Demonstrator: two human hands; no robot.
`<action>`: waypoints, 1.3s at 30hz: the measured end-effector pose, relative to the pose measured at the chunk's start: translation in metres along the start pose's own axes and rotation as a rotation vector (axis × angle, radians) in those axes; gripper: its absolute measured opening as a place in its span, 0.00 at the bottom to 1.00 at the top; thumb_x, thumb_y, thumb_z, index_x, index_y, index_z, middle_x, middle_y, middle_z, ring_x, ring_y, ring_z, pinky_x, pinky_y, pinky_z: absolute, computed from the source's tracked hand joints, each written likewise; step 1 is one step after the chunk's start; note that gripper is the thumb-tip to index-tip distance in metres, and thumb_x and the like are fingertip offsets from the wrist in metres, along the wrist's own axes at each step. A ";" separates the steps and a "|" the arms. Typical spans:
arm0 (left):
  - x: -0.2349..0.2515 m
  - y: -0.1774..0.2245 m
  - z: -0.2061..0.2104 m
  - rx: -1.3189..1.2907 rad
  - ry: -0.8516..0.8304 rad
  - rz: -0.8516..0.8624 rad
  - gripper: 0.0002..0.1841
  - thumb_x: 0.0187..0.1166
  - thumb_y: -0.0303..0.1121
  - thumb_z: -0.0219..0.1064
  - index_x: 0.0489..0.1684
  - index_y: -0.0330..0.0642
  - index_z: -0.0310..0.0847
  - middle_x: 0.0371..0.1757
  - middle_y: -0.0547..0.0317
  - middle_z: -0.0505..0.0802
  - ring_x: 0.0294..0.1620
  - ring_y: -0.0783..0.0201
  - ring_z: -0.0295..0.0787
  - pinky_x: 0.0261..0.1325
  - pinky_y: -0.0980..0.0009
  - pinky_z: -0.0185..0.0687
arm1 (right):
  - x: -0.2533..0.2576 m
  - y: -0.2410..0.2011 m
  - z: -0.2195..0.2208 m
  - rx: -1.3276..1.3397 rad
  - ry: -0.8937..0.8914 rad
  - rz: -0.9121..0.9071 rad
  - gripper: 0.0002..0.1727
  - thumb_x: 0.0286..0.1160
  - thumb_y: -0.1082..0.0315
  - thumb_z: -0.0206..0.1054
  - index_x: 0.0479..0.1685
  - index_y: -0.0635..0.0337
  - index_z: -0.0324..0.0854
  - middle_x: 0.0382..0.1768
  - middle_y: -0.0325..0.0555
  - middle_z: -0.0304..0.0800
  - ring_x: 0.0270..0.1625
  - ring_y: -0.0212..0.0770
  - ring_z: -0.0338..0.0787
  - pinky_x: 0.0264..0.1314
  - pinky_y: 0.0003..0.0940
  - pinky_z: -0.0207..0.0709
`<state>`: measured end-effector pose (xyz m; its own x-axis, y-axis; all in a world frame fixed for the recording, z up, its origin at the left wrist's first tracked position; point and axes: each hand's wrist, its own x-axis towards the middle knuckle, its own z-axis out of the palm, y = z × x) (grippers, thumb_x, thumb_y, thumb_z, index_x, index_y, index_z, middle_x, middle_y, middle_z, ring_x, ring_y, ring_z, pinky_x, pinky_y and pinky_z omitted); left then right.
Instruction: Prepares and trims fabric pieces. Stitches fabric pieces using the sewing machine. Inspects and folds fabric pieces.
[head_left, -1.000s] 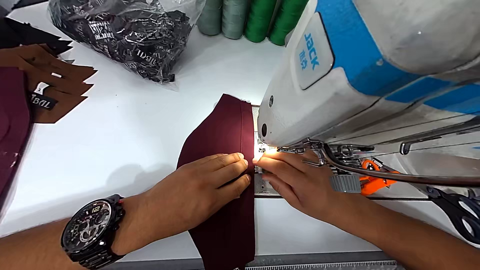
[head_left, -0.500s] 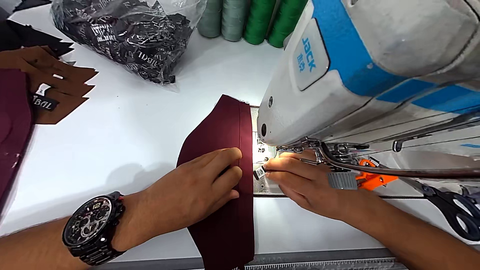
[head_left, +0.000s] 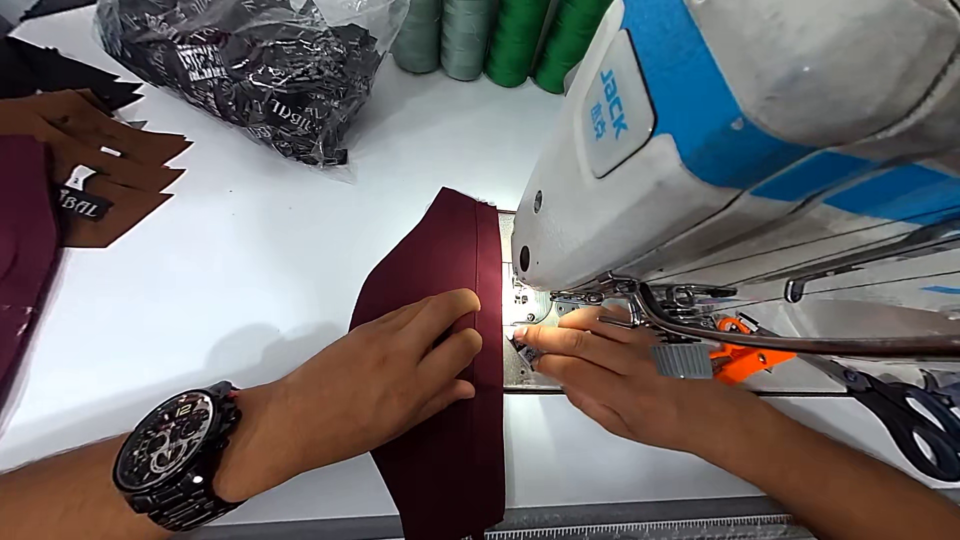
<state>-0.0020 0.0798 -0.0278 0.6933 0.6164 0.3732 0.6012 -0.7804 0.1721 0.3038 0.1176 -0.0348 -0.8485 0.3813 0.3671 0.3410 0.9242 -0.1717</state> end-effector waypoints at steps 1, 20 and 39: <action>0.000 0.000 0.000 0.001 0.000 -0.001 0.20 0.88 0.50 0.56 0.54 0.43 0.83 0.69 0.47 0.83 0.71 0.55 0.82 0.65 0.69 0.84 | 0.000 0.002 -0.001 0.009 0.032 0.005 0.12 0.84 0.64 0.58 0.49 0.49 0.89 0.60 0.41 0.93 0.58 0.41 0.89 0.56 0.37 0.81; 0.002 -0.001 0.000 -0.016 0.022 0.017 0.21 0.87 0.50 0.59 0.58 0.42 0.83 0.70 0.49 0.84 0.69 0.60 0.84 0.68 0.71 0.82 | 0.009 0.016 -0.007 0.029 -0.043 -0.118 0.14 0.85 0.70 0.59 0.58 0.48 0.89 0.64 0.39 0.92 0.68 0.39 0.89 0.69 0.35 0.81; 0.003 -0.003 0.001 -0.008 0.012 0.114 0.20 0.90 0.45 0.56 0.60 0.44 0.89 0.68 0.56 0.89 0.77 0.57 0.80 0.83 0.65 0.71 | 0.008 0.002 0.002 -0.063 -0.008 -0.020 0.15 0.87 0.60 0.61 0.59 0.48 0.91 0.61 0.38 0.92 0.62 0.39 0.88 0.62 0.36 0.80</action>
<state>-0.0018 0.0840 -0.0283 0.7520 0.5224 0.4020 0.5156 -0.8461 0.1348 0.2969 0.1227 -0.0336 -0.8585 0.3631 0.3622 0.3487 0.9311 -0.1069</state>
